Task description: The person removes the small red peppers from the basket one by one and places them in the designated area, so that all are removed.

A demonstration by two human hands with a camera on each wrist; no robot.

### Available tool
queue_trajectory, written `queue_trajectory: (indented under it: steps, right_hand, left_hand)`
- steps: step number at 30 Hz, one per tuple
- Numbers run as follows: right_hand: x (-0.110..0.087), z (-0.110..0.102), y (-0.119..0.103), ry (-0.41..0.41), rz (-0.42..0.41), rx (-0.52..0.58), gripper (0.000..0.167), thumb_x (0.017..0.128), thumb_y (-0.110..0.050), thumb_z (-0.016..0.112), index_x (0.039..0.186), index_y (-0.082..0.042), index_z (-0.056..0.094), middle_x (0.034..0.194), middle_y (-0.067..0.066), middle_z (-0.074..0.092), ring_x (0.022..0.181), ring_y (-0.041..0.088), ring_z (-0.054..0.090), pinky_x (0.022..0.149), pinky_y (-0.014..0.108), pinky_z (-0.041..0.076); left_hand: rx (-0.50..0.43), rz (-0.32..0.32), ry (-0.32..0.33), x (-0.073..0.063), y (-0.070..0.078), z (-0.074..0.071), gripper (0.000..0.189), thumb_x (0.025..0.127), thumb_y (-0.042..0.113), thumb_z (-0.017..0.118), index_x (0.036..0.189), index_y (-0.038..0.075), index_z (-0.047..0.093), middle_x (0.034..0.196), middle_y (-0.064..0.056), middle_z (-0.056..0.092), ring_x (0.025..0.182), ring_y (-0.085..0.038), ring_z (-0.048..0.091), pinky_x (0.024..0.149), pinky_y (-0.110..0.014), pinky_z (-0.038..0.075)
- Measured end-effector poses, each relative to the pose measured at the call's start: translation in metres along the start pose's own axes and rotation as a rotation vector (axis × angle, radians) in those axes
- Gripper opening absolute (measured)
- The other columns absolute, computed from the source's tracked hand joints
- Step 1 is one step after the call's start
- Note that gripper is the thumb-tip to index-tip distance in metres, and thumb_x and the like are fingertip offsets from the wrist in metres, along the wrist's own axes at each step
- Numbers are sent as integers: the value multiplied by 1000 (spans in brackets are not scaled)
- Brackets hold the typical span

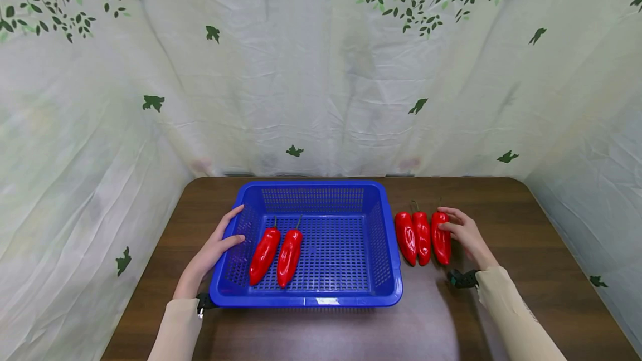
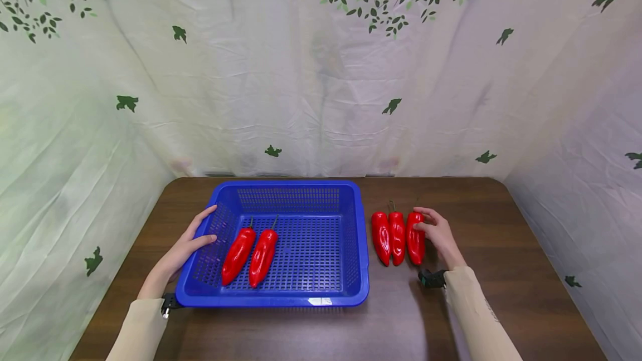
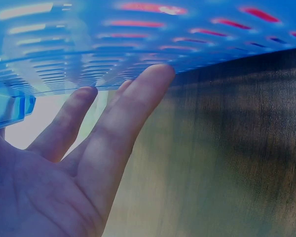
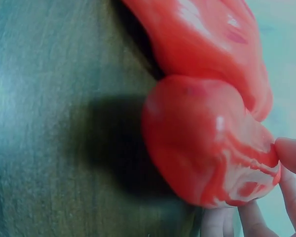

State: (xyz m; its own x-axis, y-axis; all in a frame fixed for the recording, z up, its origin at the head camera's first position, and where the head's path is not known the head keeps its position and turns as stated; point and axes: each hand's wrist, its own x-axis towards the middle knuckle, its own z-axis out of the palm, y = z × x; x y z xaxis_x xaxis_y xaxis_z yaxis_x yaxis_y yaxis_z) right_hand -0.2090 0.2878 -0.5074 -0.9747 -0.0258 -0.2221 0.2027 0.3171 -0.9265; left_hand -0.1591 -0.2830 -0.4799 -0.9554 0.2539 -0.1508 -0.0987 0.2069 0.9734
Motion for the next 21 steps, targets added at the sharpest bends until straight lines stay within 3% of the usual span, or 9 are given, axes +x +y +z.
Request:
queue_trajectory:
  steps: [7, 21]
  right_hand:
    - [1, 3, 0, 4, 16, -38, 51, 96, -10, 51, 144, 0, 35, 143, 30, 34, 121, 42, 39, 98, 50, 41]
    - [-3, 2, -1, 8, -10, -73, 51, 97, -12, 50, 145, -2, 35, 143, 28, 33, 119, 40, 40, 90, 36, 46]
  left_hand:
    - [13, -6, -1, 0, -1, -1, 67, 98, 16, 50, 153, 29, 13, 155, -20, 2, 131, -56, 22, 87, -64, 43]
    - [8, -14, 5, 1, 0, 0, 68, 97, 15, 50, 153, 28, 13, 155, -20, 2, 132, -55, 20, 89, -66, 41]
